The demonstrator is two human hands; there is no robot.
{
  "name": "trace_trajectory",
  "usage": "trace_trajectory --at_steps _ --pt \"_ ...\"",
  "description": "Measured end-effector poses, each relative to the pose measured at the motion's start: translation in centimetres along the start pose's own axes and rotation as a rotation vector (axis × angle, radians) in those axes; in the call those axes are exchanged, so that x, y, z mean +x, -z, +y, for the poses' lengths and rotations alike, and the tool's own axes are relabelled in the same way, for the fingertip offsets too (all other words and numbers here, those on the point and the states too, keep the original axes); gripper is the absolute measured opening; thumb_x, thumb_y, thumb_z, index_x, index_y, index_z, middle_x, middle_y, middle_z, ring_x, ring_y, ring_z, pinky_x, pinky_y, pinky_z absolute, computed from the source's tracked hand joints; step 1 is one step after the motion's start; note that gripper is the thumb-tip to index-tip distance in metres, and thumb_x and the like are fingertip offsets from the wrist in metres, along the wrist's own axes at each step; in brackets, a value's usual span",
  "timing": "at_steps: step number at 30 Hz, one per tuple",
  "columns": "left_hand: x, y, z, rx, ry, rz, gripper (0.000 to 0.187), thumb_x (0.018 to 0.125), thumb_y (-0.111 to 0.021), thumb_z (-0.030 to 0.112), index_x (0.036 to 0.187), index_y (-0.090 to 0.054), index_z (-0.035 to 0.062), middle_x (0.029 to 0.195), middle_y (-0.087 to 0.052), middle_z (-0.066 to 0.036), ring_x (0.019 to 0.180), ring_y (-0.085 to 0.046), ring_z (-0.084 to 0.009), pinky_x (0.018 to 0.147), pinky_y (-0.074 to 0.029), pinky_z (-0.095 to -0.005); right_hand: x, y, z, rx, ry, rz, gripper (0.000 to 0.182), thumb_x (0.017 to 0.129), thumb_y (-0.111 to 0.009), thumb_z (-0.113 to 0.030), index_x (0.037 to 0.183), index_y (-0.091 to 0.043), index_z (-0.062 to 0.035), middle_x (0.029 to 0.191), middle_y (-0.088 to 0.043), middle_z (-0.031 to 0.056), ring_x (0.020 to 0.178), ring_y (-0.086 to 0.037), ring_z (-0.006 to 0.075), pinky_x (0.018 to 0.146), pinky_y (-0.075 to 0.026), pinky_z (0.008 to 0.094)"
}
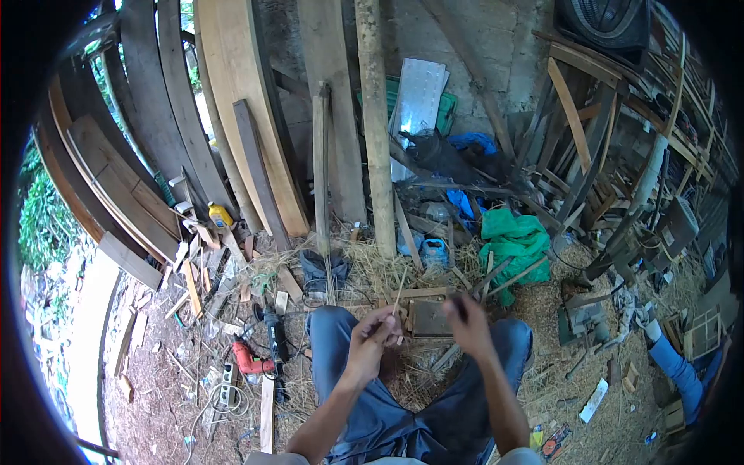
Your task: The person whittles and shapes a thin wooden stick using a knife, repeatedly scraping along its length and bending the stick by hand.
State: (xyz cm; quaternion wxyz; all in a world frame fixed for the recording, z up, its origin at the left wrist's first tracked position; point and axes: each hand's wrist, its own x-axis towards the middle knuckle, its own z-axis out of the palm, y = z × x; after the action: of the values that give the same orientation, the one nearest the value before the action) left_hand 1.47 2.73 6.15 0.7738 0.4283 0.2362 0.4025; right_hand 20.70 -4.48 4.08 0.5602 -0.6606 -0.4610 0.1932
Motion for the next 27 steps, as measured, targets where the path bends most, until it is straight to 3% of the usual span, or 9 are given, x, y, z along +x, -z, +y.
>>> trace_trajectory --at_steps 2,3,10,12,17,20,22,24,27 --pt "1.3 0.3 -0.3 0.037 0.002 0.157 0.02 0.091 -0.059 0.009 0.109 -0.059 0.0014 0.082 -0.058 0.0 0.069 -0.049 -0.0062 0.06 -0.042 -0.0216 -2.1 -1.5 -0.4 0.029 -0.072 -0.044 0.026 0.088 -0.062 -0.024 0.097 -0.06 -0.0003 0.071 -0.055 0.0016 0.064 -0.05 0.0099 0.059 -0.041 0.0272" --pt "2.0 0.6 -0.4 0.192 -0.121 0.148 0.015 0.091 -0.06 0.009 0.103 -0.058 0.0017 0.084 -0.06 -0.002 0.072 -0.054 -0.0074 0.063 -0.045 -0.0222 -2.8 -2.2 -0.9 0.059 -0.152 -0.087 0.021 0.089 -0.061 -0.018 0.1 -0.06 0.0001 0.073 -0.053 -0.0029 0.068 -0.046 0.0053 0.062 -0.04 0.0231" --pt "2.6 -0.1 -1.2 0.123 -0.264 0.17 0.007 0.091 -0.058 0.007 0.094 -0.055 0.0015 0.087 -0.059 -0.005 0.08 -0.06 -0.0129 0.072 -0.054 -0.0297 -3.7 -4.1 -3.6 0.193 -0.213 -0.002 0.02 0.086 -0.065 -0.015 0.098 -0.062 0.0012 0.069 -0.058 0.0006 0.061 -0.048 0.0057 0.056 -0.04 0.0246" --pt "2.2 0.2 -1.1 0.14 -0.264 0.172 0.009 0.092 -0.058 0.008 0.095 -0.055 0.0007 0.089 -0.06 -0.007 0.081 -0.061 -0.0144 0.073 -0.054 -0.0307 -3.0 -3.8 -3.6 -0.124 -0.146 -0.014 0.019 0.085 -0.065 -0.017 0.087 -0.064 0.002 0.064 -0.061 0.013 0.055 -0.061 0.0199 0.053 -0.044 0.033" --pt "0.9 1.2 1.1 0.202 -0.222 0.278 0.018 0.092 -0.059 0.016 0.095 -0.059 -0.0018 0.085 -0.062 -0.009 0.076 -0.063 -0.0154 0.069 -0.052 -0.0277 0.6 -2.3 -2.4 -0.206 0.033 0.05 0.018 0.084 -0.067 -0.016 0.084 -0.064 0.0017 0.065 -0.06 0.0168 0.057 -0.06 0.0255 0.053 -0.044 0.0342" --pt "0.1 3.8 1.6 0.347 -0.246 0.144 0.01 0.091 -0.059 0.008 0.093 -0.061 -0.0012 0.084 -0.063 -0.007 0.07 -0.059 -0.0105 0.062 -0.048 -0.0238 2.2 -1.3 -2.0 -0.292 0.109 0.029 0.023 0.081 -0.07 -0.018 0.088 -0.064 0.0025 0.072 -0.063 0.0167 0.06 -0.061 0.0279 0.056 -0.046 0.0347" --pt "-1.0 4.6 1.2 0.389 -0.163 0.119 0.009 0.09 -0.06 0.007 0.094 -0.063 -0.0003 0.084 -0.064 -0.005 0.066 -0.055 -0.0081 0.059 -0.043 -0.0227 2.6 -1.1 -1.9 -0.228 0.257 0.06 0.02 0.082 -0.069 -0.015 0.092 -0.065 0.0017 0.077 -0.065 0.0155 0.065 -0.062 0.0304 0.059 -0.047 0.0355" --pt "-2.1 4.6 1.5 0.622 0.097 0.007 0.014 0.088 -0.062 0.007 0.1 -0.062 0.0004 0.085 -0.064 -0.006 0.072 -0.058 -0.0106 0.063 -0.045 -0.0244 2.5 -0.9 -1.7 -0.221 0.252 0.049 0.022 0.08 -0.07 -0.016 0.095 -0.065 -0.0006 0.083 -0.065 0.0149 0.072 -0.064 0.0301 0.062 -0.049 0.0355" --pt "-2.4 4.8 0.1 0.538 0.273 -0.159 0.019 0.087 -0.063 0.006 0.105 -0.061 0.0014 0.087 -0.064 -0.005 0.073 -0.057 -0.0105 0.063 -0.045 -0.0244 2.5 -1.7 0.1 -0.173 0.311 -0.009 0.024 0.08 -0.069 -0.011 0.102 -0.065 -0.0037 0.092 -0.066 0.0136 0.08 -0.065 0.0295 0.067 -0.05 0.036"
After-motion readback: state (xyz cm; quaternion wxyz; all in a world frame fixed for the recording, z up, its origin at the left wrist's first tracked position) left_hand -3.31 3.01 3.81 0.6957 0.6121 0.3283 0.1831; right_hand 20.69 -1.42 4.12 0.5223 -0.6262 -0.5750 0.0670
